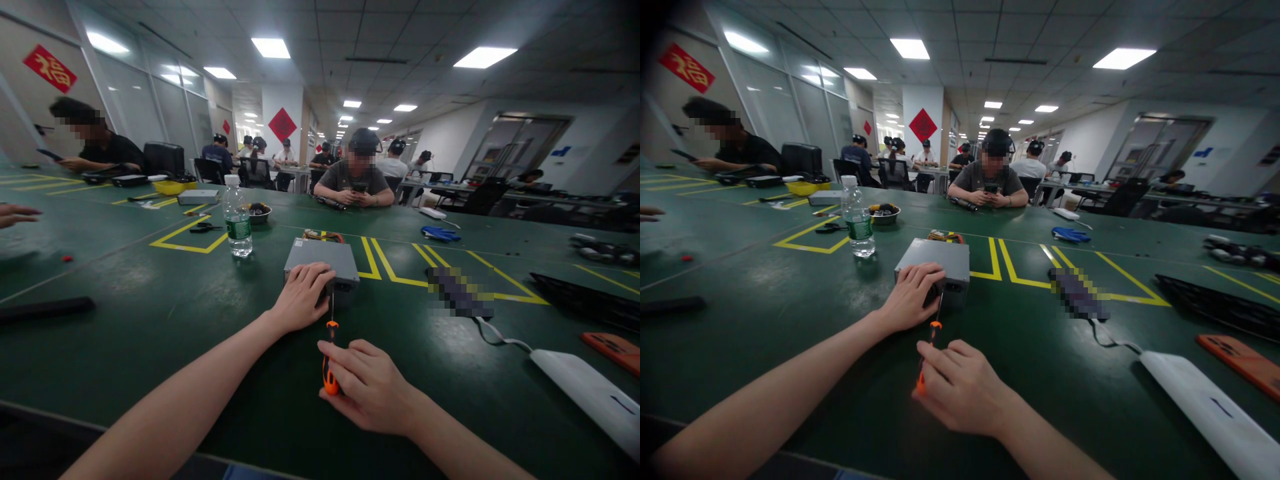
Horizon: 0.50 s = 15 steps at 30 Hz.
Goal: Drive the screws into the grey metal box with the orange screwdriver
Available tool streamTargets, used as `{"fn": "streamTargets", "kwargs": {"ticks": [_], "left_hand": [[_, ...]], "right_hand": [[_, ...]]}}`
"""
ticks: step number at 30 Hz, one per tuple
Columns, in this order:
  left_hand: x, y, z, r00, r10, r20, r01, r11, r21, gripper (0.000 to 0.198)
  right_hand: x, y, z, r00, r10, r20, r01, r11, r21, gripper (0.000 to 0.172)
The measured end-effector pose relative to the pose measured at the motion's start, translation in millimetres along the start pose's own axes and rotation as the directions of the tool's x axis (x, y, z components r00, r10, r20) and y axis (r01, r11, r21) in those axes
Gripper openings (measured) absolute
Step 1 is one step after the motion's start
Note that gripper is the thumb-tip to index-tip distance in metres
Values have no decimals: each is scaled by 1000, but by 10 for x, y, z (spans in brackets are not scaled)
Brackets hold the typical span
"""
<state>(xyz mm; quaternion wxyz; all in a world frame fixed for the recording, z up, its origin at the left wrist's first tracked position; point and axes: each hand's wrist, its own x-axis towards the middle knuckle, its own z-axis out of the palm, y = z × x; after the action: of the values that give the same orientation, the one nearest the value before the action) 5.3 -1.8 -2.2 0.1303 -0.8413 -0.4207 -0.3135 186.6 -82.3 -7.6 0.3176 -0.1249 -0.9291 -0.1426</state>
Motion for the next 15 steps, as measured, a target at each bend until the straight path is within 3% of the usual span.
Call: {"fn": "streamTargets", "kwargs": {"ticks": [7,15], "left_hand": [[4,6,15,999,-11,-36,11,1000,-15,39],[12,13,31,997,-30,-64,28,999,-22,36]], "right_hand": [[24,16,-48,998,47,35,-49,998,37,31],[-23,36,-6,999,34,-9,-34,999,13,26]]}}
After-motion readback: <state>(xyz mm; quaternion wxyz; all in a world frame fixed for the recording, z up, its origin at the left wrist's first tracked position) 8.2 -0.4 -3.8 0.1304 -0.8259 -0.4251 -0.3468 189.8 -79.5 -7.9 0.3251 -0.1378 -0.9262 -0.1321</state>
